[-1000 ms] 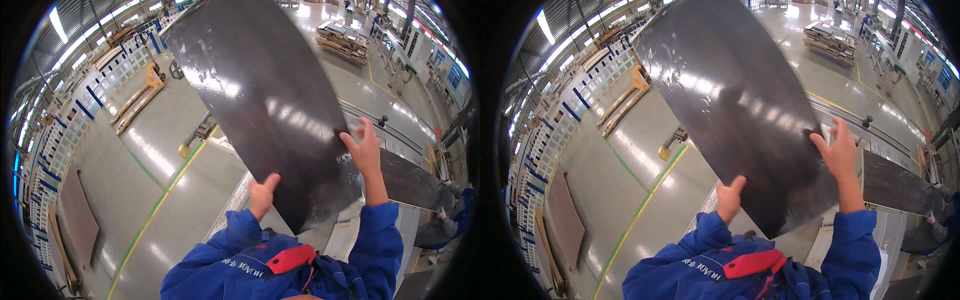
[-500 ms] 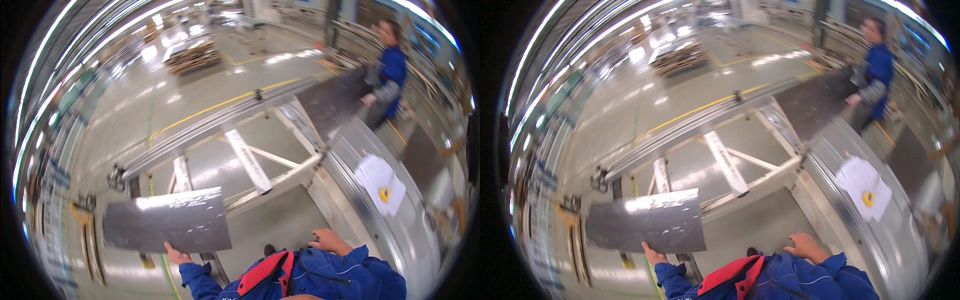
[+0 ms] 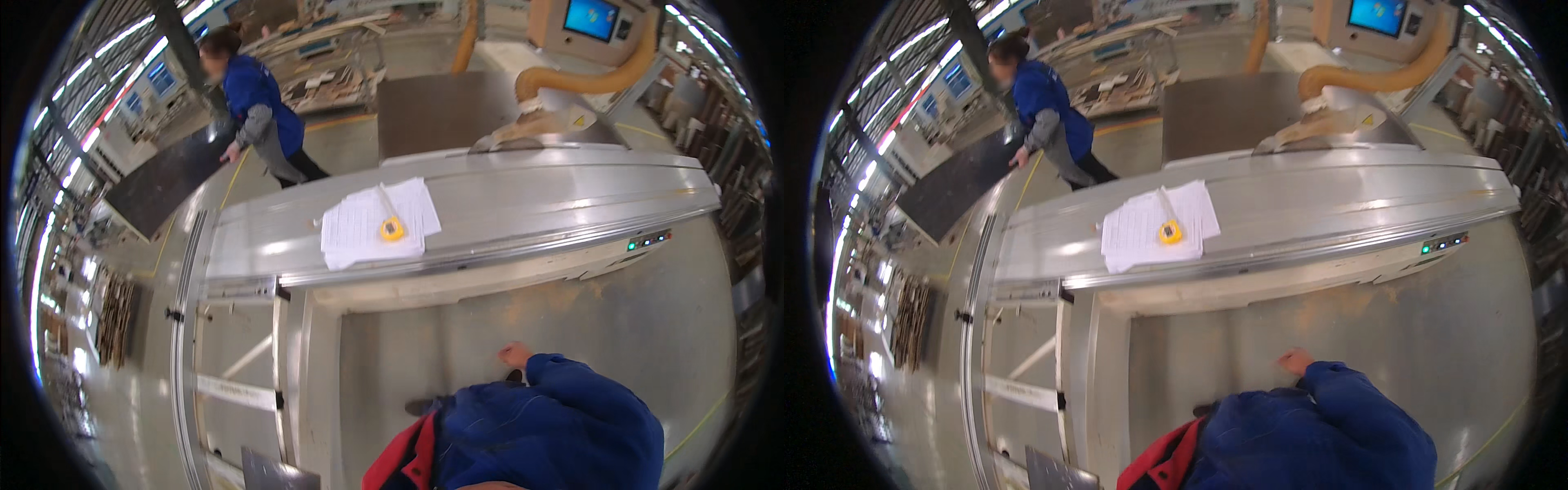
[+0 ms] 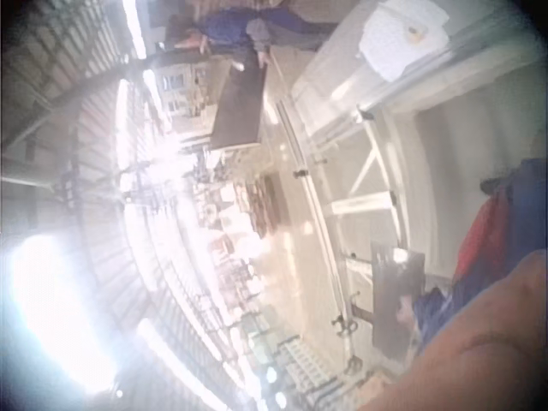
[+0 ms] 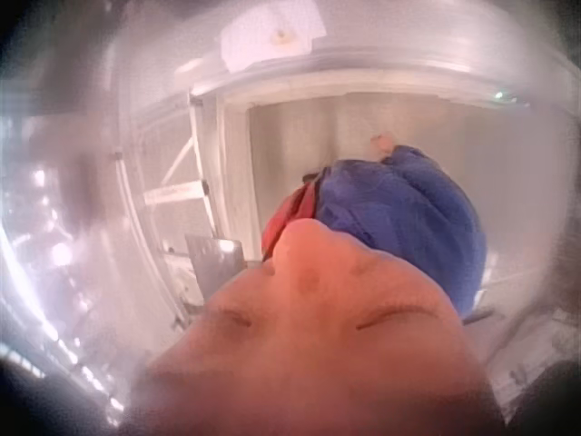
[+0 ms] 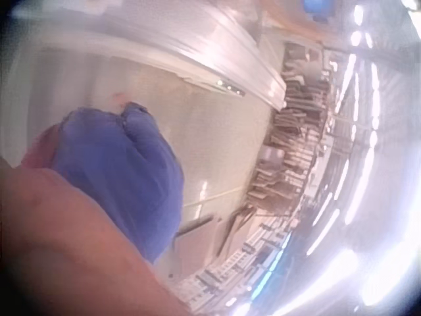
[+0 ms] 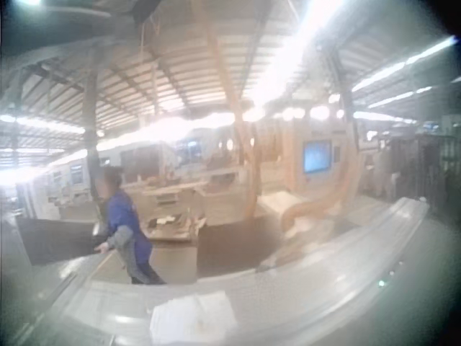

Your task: The person measures a dark rectangular panel with a tape measure, consults a paper document, and positions the panel on a table saw. They adjust the saw's fence and guide, then feed the panel through the saw to cut it. The person repeats the process with another panel, measuring and cutting it to size.

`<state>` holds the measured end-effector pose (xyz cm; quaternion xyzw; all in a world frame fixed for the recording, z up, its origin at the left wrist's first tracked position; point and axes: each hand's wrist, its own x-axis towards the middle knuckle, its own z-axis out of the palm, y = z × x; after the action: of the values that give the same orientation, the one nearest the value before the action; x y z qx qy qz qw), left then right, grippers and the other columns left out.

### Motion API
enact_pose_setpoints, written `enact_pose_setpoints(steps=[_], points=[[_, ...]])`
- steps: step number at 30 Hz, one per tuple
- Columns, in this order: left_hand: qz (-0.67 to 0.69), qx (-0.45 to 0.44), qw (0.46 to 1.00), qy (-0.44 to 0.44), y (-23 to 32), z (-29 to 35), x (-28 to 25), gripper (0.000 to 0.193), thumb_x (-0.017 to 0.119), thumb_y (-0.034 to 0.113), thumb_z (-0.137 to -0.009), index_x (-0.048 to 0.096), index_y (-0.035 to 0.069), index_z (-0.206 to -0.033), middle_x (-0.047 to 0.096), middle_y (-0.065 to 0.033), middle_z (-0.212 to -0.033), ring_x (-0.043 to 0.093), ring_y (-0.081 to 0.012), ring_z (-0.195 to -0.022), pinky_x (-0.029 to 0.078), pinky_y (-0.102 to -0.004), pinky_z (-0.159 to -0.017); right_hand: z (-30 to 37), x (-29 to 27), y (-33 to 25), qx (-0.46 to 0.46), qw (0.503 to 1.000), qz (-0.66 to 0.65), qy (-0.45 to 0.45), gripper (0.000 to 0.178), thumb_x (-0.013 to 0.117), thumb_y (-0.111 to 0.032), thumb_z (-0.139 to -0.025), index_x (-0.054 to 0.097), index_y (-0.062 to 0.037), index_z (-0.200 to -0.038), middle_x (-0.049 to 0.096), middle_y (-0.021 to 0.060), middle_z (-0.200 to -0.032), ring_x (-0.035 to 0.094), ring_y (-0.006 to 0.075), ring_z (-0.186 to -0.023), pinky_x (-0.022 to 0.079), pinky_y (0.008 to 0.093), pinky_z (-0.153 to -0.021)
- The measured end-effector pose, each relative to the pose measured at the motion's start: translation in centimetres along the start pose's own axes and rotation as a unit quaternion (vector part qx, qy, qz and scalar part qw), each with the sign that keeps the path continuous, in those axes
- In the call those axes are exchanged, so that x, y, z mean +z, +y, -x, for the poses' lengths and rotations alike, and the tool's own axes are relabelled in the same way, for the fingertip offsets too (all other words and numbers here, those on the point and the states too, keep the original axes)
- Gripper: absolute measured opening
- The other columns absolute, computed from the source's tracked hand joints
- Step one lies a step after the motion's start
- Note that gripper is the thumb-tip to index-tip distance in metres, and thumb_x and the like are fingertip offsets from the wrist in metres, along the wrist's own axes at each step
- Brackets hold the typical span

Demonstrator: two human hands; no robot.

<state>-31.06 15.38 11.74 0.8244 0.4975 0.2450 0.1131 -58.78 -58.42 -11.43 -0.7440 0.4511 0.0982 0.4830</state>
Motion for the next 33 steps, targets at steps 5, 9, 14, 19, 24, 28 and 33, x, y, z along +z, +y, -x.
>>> enact_pose_setpoints(steps=[5, 9, 14, 19, 24, 28, 33], points=[[0.196, 0.152, 0.963, -0.106, 9.2, 7.8, 4.9, 0.078, 0.084, 0.032, -0.084, 0.053, -0.008, -0.143, 0.063, -0.029, -0.136, 0.062, -0.044, -0.124, 0.05, -0.0489, -0.108, 2.3, -7.8, 16.8, -0.175, 0.906, 0.383, -0.052, 0.02, 0.061, -0.027, -0.1, 0.072, -0.0097, -0.1, 0.074, 0.0121, -0.093, 0.072, 0.0315, -0.082, 0.057, 0.0469, -0.071], [0.287, 0.34, 0.858, -0.257, 23.4, 21.4, 9.0, 0.078, 0.083, 0.035, -0.089, 0.051, -0.006, -0.148, 0.052, -0.0268, -0.152, 0.045, -0.0406, -0.143, 0.034, -0.0475, -0.122, 8.7, -11.6, 30.4, 0.268, 0.945, -0.184, -0.038, 0.022, 0.059, -0.028, -0.102, 0.07, -0.0098, -0.106, 0.073, 0.0101, -0.087, 0.07, 0.0275, -0.074, 0.056, 0.0425, -0.065], [0.285, 0.507, 0.752, -0.311, 38.6, 35.4, 7.5, 0.094, 0.086, 0.046, -0.083, 0.046, -0.001, -0.154, 0.048, -0.0286, -0.153, 0.041, -0.043, -0.145, 0.03, -0.0501, -0.124, 15.5, -15.8, 41.5, 0.146, 0.984, 0.04, -0.091, 0.034, 0.058, -0.024, -0.103, 0.063, 0.0009, -0.125, 0.072, 0.0173, -0.081, 0.07, 0.0249, -0.065, 0.054, 0.0406, -0.058], [0.215, 0.573, 0.7, -0.368, 51.1, 43.1, 12.1, 0.119, 0.09, 0.06, -0.071, 0.037, 0.002, -0.16, 0.031, -0.0406, -0.16, 0.029, -0.051, -0.152, 0.029, -0.0524, -0.124, 18.4, -12.5, 39.1, 0.311, 0.788, -0.504, 0.166, 0.035, 0.061, -0.027, -0.102, 0.06, -0.0022, -0.127, 0.069, 0.0148, -0.075, 0.066, 0.0225, -0.059, 0.05, 0.0365, -0.05], [0.177, 0.647, 0.643, -0.37, 59.4, 44.1, 22.9, 0.122, 0.091, 0.061, -0.07, 0.036, 0.0, -0.16, 0.042, -0.0355, -0.156, 0.037, -0.0482, -0.148, 0.034, -0.0512, -0.122, 16.9, -7.1, 25.6, 0.329, 0.768, -0.481, 0.265, 0.026, 0.063, -0.024, -0.101, 0.063, -0.0023, -0.115, 0.067, 0.0133, -0.077, 0.065, 0.0228, -0.06, 0.05, 0.0354, -0.049], [0.087, 0.709, 0.6, -0.36, 60.6, 47.5, 28.1, 0.12, 0.088, 0.064, -0.071, 0.034, 0.01, -0.164, 0.037, -0.032, -0.162, 0.037, -0.045, -0.15, 0.028, -0.0537, -0.125, 13.5, -6.2, 16.2, 0.336, 0.83, -0.385, 0.222, 0.039, 0.071, -0.032, -0.096, 0.072, 0.0023, -0.115, 0.075, 0.0141, -0.092, 0.071, 0.0229, -0.074, 0.058, 0.0359, -0.067], [0.026, 0.717, 0.651, -0.248, 58.6, 50.2, 26.9, 0.119, 0.085, 0.072, -0.067, 0.032, 0.034, -0.166, 0.033, -0.0362, -0.16, 0.035, -0.0487, -0.148, 0.029, -0.054, -0.124, 11.7, -8.1, 10.2, 0.334, 0.813, -0.367, 0.304, 0.038, 0.073, -0.031, -0.095, 0.073, 0.0015, -0.114, 0.076, 0.0102, -0.092, 0.071, 0.0175, -0.074, 0.057, 0.0337, -0.066]])
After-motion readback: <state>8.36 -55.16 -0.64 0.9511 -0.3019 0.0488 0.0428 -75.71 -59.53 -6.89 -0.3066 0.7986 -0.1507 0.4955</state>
